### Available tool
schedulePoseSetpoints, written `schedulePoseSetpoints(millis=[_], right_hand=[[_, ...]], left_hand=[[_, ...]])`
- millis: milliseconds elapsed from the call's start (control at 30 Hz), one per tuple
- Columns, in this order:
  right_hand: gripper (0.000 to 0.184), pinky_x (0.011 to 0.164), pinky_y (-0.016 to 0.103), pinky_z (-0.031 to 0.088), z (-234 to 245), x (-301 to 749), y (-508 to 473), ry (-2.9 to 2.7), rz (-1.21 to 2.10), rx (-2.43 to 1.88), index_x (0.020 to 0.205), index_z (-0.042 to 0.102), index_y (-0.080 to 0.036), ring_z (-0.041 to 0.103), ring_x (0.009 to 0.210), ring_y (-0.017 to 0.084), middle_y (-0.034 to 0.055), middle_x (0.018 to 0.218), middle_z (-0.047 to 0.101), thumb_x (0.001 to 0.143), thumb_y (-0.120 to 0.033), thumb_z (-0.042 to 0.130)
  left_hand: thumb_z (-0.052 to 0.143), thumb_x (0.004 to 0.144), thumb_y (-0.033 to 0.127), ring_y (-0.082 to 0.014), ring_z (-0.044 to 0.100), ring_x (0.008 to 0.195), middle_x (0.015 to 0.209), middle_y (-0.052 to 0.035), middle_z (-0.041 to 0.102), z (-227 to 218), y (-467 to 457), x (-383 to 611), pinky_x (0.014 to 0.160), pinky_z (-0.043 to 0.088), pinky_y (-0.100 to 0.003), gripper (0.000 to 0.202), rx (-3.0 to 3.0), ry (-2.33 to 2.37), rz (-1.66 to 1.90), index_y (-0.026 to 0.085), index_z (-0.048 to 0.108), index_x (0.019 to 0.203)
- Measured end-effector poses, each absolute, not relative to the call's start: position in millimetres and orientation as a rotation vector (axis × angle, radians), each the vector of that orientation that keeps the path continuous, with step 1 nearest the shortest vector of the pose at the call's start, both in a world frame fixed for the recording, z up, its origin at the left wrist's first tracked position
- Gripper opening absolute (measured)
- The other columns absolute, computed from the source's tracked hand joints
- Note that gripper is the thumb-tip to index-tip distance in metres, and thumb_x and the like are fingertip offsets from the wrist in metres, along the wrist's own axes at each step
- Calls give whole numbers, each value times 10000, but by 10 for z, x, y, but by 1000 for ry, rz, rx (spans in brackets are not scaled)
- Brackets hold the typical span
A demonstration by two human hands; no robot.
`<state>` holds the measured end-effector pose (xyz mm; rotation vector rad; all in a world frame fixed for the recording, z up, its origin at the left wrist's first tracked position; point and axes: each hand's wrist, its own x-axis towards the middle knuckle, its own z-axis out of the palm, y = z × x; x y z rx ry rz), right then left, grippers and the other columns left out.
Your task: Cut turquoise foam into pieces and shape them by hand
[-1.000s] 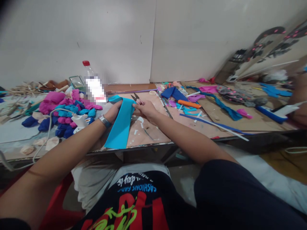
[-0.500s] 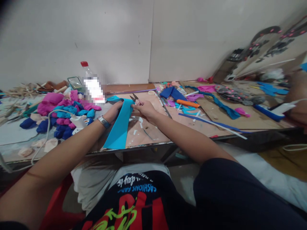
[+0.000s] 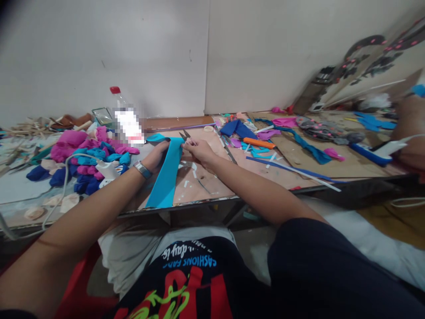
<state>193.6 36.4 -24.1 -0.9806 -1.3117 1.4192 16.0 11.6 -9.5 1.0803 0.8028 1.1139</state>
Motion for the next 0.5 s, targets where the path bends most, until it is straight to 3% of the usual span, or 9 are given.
schedulePoseSetpoints(millis=[167,400,500], right_hand=[[401,434,226,488,-193,1915,332,-1291,1456,-991,644,483,-204,345,420,57,-96,465,381,730,-305,861],[321,330,170,234,-177,1904,352,-1278,1485,-1034,696,478,-209,261,372,40,-113,451,333,795,-308,767],[293,332,169,202,-174,1919,363,-1262,1500,-1033,752,487,-217,249,361,41,-121,455,330,798,-314,760]], left_hand=[[809,676,400,-260,731,883,840,-63,748,-76,103,169,742,561,-334,396,1050,812,1090,163,681,966],[820,686,409,-274,736,897,836,-62,744,-91,105,168,733,571,-343,396,1062,801,1111,166,682,967],[824,678,411,-266,734,883,818,-60,738,-94,107,163,722,566,-334,398,1050,792,1109,165,676,955]])
